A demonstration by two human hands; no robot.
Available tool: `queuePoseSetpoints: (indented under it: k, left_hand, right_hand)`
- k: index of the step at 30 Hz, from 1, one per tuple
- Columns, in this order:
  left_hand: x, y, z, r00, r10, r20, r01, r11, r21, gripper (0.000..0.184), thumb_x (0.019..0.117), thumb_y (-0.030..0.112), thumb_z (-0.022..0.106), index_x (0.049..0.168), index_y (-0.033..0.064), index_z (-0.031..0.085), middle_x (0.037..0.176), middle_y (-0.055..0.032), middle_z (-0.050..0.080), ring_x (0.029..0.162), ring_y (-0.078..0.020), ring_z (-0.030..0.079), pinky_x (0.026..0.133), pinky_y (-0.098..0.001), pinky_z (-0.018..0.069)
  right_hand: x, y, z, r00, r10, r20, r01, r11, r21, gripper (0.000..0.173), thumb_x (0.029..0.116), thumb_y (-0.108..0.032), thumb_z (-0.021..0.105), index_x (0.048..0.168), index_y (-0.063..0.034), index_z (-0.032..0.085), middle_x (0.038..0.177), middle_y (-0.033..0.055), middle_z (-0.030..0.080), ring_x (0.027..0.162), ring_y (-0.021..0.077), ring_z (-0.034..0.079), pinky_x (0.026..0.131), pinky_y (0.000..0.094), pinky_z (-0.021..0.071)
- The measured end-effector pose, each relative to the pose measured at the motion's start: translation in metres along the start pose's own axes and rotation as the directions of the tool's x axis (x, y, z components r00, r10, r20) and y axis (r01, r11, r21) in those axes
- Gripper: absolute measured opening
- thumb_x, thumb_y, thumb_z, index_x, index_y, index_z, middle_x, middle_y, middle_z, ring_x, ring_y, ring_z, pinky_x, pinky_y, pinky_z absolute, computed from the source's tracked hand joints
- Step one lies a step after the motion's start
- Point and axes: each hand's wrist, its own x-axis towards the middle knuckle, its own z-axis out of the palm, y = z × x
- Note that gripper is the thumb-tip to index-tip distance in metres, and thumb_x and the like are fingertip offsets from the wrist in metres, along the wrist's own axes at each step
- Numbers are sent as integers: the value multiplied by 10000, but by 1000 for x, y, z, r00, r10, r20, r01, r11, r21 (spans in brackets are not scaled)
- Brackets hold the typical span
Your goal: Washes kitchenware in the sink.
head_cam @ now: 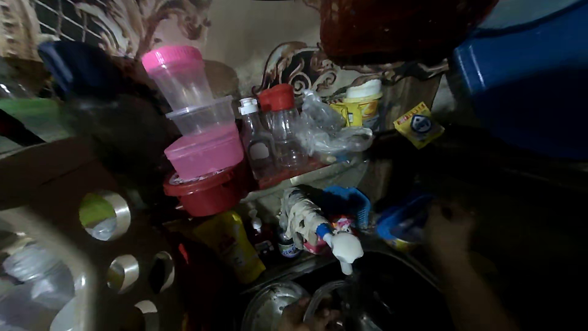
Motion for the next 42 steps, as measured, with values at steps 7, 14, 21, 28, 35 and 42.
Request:
queuePoseSetpoints:
  k: [7, 14, 21, 28, 35, 42]
  left_hand:
    - [49, -7, 14, 982, -171, 80, 174, 984, -31, 345, 1047, 156, 560, 1386, 92, 584, 1141, -131, 736, 927, -274, 745, 770, -445, 632]
    - [48, -21, 24, 987, -130, 99, 132, 991, -13, 329, 1049, 154, 549, 1357, 39, 579, 1073, -140, 747, 885, -269, 752, 756, -445, 640]
    - [40, -19, 29, 989, -97, 112, 100, 995, -18, 345, 1028, 149, 575, 1356, 44, 584, 1042, -134, 749, 843, -252, 746, 720, -426, 636]
    - [47, -26, 35, 985, -97, 140, 95, 995, 17, 365, 999, 172, 624, 1342, 49, 608, 1054, -135, 743, 866, -261, 745, 724, -440, 638]
    - [52, -26, 50, 980, -132, 152, 119, 988, 96, 320, 978, 146, 648, 1265, 6, 625, 996, -144, 743, 831, -250, 746, 727, -432, 640]
    - [41, -27, 32, 999, -31, 44, 31, 999, -8, 288, 999, 128, 621, 1258, 7, 658, 1004, -133, 757, 830, -240, 747, 736, -410, 636]
  right_hand:
    - [-20, 26, -6, 722, 54, 690, 111, 975, -192, 268, 1025, -221, 629, 1143, 14, 683, 1009, 158, 681, 840, 216, 655, 795, 411, 558]
    - [-59, 29, 0, 529, -101, 843, 243, 969, -36, 150, 944, -135, 689, 1035, -32, 747, 1032, 91, 722, 988, 150, 669, 921, 353, 541]
    - [-68, 22, 3, 586, -158, 795, 276, 961, -13, 114, 937, -119, 697, 1011, -57, 758, 1010, 68, 735, 963, 124, 680, 901, 336, 553]
    - [-81, 18, 6, 505, -204, 839, 287, 956, 60, 112, 922, -135, 700, 975, -64, 769, 988, 53, 738, 946, 106, 684, 887, 320, 564]
    - [-90, 3, 2, 404, -202, 892, 296, 952, 82, 120, 913, -149, 724, 963, -52, 774, 965, 72, 738, 932, 126, 684, 883, 339, 559]
    - [-73, 49, -17, 653, -77, 753, 258, 958, -126, 128, 926, -141, 711, 972, -31, 757, 946, 104, 729, 902, 198, 687, 862, 423, 561]
